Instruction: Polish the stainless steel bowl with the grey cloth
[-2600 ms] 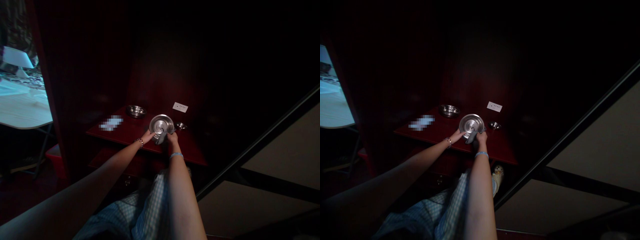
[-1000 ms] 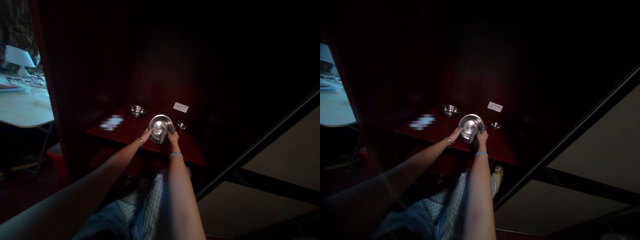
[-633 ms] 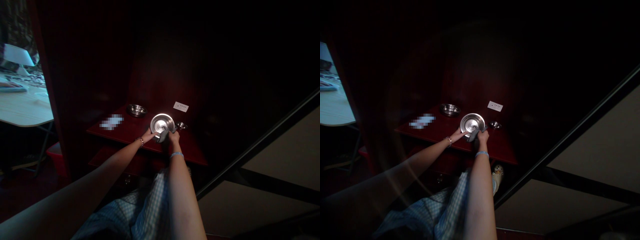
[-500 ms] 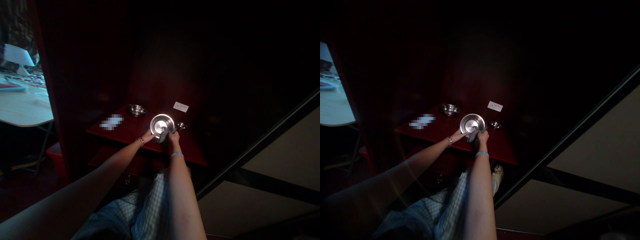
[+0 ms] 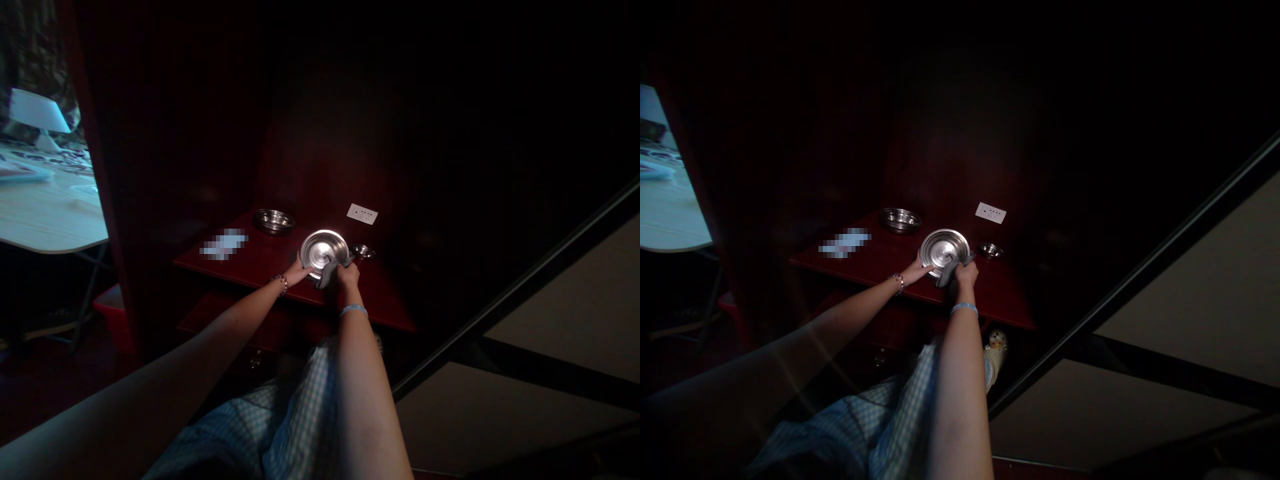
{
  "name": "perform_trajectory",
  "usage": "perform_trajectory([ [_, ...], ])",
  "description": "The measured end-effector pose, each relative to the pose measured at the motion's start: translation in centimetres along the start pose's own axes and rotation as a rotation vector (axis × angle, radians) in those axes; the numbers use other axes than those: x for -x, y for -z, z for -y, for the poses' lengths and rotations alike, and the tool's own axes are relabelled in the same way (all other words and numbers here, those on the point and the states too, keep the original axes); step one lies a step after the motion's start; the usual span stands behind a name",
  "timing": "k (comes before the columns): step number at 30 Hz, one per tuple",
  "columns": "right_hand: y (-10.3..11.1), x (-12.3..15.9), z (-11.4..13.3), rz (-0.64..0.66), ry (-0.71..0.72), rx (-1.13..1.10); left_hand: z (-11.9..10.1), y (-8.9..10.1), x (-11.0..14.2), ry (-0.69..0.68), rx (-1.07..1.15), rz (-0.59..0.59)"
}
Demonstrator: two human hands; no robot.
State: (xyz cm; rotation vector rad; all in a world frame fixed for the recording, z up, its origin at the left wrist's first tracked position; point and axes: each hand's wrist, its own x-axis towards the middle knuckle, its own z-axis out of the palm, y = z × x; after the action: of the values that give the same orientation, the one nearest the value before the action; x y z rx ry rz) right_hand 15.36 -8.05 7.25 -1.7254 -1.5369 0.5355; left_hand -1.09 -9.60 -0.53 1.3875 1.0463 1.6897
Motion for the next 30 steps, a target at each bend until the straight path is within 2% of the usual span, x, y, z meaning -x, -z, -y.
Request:
perform_trajectory([
  [3,0.2,0.1,0.0,-0.001,0.006,-0.005,-0.4,-0.1,0.1,0.060,-0.027,0.004],
  [7,0.4,0.2,0.1,-0.009,0.009,0.000,-0.7,-0.2,0.2,0.056,-0.012,-0.009],
  [13,0.5,0.6,0.3,-0.038,0.013,0.034,-0.9,0.0,0.0,0.102,0.049,-0.095],
  [18,0.8,0.9,0.5,-0.045,0.025,0.049,-1.2,0.1,-0.1,0.132,0.064,-0.106],
  [30,1.9,2.1,1.5,-0.097,-0.040,0.083,-0.2,0.3,-0.3,0.144,0.092,-0.115],
])
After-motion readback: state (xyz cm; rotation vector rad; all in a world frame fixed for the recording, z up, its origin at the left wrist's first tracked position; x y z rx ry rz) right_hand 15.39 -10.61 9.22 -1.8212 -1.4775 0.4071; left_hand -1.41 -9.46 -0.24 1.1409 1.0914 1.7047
